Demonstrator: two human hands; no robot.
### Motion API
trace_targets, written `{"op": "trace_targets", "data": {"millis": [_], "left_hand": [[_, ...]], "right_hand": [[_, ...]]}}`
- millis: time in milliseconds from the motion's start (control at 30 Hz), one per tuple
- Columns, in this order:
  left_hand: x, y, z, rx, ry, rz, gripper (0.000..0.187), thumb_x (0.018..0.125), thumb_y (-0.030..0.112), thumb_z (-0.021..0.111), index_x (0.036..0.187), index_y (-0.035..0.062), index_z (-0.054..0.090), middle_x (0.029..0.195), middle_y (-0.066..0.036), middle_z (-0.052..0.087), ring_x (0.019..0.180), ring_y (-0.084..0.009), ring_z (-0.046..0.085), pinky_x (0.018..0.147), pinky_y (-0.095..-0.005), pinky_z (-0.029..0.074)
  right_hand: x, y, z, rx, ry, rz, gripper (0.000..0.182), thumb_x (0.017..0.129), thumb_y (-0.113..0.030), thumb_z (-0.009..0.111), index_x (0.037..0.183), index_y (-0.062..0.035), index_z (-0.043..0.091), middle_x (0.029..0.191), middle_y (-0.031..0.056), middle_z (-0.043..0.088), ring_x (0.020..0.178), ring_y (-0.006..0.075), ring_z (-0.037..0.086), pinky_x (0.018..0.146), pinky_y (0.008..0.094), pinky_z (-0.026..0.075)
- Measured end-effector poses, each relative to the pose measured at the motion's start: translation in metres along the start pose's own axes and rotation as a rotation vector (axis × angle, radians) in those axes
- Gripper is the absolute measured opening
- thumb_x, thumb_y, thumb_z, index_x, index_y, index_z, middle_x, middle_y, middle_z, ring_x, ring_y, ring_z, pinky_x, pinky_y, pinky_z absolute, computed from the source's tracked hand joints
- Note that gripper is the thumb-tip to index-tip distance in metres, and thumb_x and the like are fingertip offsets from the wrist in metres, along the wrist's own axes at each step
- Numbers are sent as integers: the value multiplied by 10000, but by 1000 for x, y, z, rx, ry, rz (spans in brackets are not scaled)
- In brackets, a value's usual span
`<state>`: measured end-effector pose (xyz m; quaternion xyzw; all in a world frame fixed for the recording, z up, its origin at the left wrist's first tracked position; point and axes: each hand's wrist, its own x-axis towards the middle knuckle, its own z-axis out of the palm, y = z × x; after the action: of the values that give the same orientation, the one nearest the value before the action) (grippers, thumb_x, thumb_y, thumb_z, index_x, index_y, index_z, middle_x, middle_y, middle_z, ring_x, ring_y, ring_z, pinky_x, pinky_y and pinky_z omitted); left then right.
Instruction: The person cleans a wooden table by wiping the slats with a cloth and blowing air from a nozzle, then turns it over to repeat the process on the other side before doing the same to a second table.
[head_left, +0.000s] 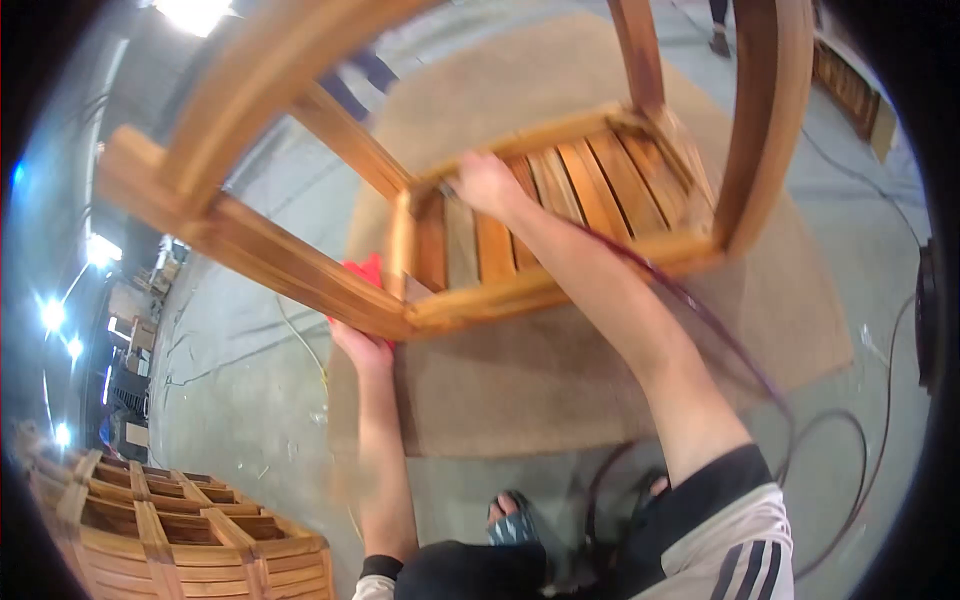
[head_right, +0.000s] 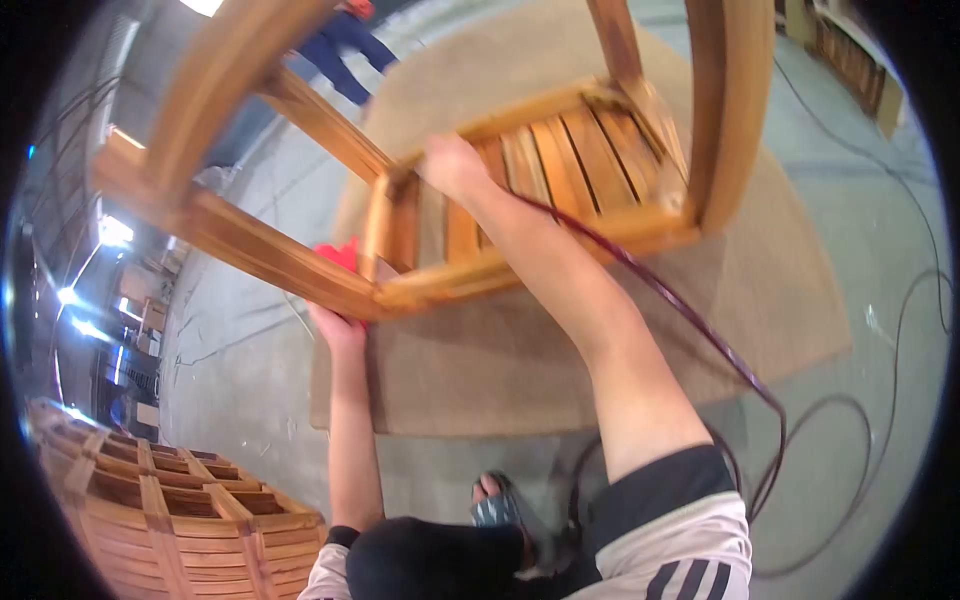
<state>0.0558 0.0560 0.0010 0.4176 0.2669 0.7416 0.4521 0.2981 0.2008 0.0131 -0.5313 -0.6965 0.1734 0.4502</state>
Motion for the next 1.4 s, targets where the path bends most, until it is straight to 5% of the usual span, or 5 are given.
{"op": "trace_targets", "data": {"millis": [200,367,600,1000,1400], "left_hand": [[-41,33,55,358,506,559,321,986,128,530,1262,-34,498,1218,-138,596,1090,-258,591,928,-422,489],[-47,45,117,1184,33,1329,364,814,117,721,1122,-24,588,1096,-177,626,975,-348,616,805,-439,503],[99,-106,88,2006,-443,493,297,771,264,692,964,38,701,1140,-139,544,1088,-324,493,897,-484,405],[118,-154,90,2338,-512,233,248,875,293,601,982,126,751,992,-140,673,944,-340,642,743,-488,508],[-38,53,166,2069,-511,-150,454,917,407,496,946,7,707,932,-214,700,952,-400,669,851,-467,531]], "right_hand": [[-7,-6,-9,46,-55,75,251,870,-266,641,1014,-83,734,942,215,696,912,375,669,843,438,533],[-17,-20,-39,27,-81,157,253,891,-299,627,1044,-134,742,999,165,711,977,351,666,885,444,518],[-38,-18,-65,-103,52,236,238,891,-284,617,1016,-124,741,979,190,702,951,369,666,870,456,527],[-53,-17,-61,-95,0,38,224,895,-270,585,965,-127,742,926,197,699,896,379,674,803,486,540],[-33,-3,-64,45,-280,-21,261,799,-278,691,980,-107,768,956,175,719,915,337,690,865,404,532]]}}
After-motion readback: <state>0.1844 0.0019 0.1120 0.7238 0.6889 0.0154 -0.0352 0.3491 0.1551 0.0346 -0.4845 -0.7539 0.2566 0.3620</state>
